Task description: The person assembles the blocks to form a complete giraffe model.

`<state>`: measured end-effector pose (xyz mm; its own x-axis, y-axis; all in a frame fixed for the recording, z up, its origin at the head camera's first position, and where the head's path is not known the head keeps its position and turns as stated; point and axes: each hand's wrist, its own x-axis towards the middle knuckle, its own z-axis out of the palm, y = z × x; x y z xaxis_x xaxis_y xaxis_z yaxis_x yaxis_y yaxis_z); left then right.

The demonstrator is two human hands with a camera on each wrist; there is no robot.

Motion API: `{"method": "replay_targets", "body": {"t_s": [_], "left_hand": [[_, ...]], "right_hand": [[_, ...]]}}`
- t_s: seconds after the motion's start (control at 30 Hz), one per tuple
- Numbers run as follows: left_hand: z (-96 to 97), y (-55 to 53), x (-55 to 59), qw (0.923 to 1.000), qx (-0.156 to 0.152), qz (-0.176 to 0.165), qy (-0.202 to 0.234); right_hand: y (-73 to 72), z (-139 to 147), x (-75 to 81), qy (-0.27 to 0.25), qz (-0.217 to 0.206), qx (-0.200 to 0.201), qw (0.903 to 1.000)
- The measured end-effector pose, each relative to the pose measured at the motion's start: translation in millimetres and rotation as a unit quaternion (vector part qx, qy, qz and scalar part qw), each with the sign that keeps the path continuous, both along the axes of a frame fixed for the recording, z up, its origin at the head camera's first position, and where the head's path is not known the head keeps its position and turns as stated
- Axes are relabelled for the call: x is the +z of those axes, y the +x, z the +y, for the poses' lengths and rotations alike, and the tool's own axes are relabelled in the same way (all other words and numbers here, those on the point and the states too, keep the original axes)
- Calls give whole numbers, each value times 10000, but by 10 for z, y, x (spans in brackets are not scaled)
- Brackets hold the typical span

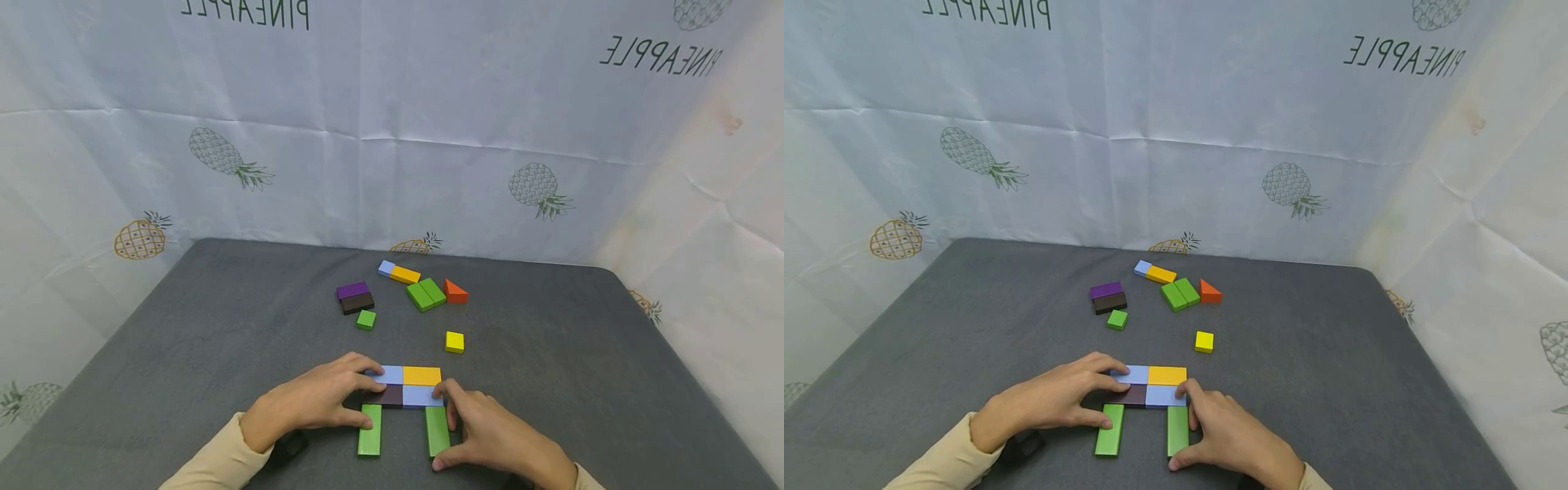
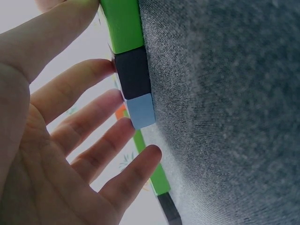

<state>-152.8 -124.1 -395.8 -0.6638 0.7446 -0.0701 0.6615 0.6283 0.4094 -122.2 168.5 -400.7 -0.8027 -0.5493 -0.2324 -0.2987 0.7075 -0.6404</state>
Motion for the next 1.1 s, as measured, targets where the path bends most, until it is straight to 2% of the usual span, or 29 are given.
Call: {"method": "replay_targets", "body": {"t_s": [0.57, 0.67, 0.9, 1.1], "left_hand": [[-4, -6, 4, 10000, -15, -35, 7], [-1, -5, 5, 10000, -4, -37, -20], [1, 1, 7, 10000, 8, -10, -27], [-1, 7, 3, 10000, 16, 29, 11]], "right_hand": [[-32, 4, 20, 93, 171, 73, 9998], [-54, 36, 63, 111, 415, 68, 9991], [-108, 90, 128, 238, 1298, -104, 9912], [-192, 110, 131, 199, 1568, -297, 9870]]}}
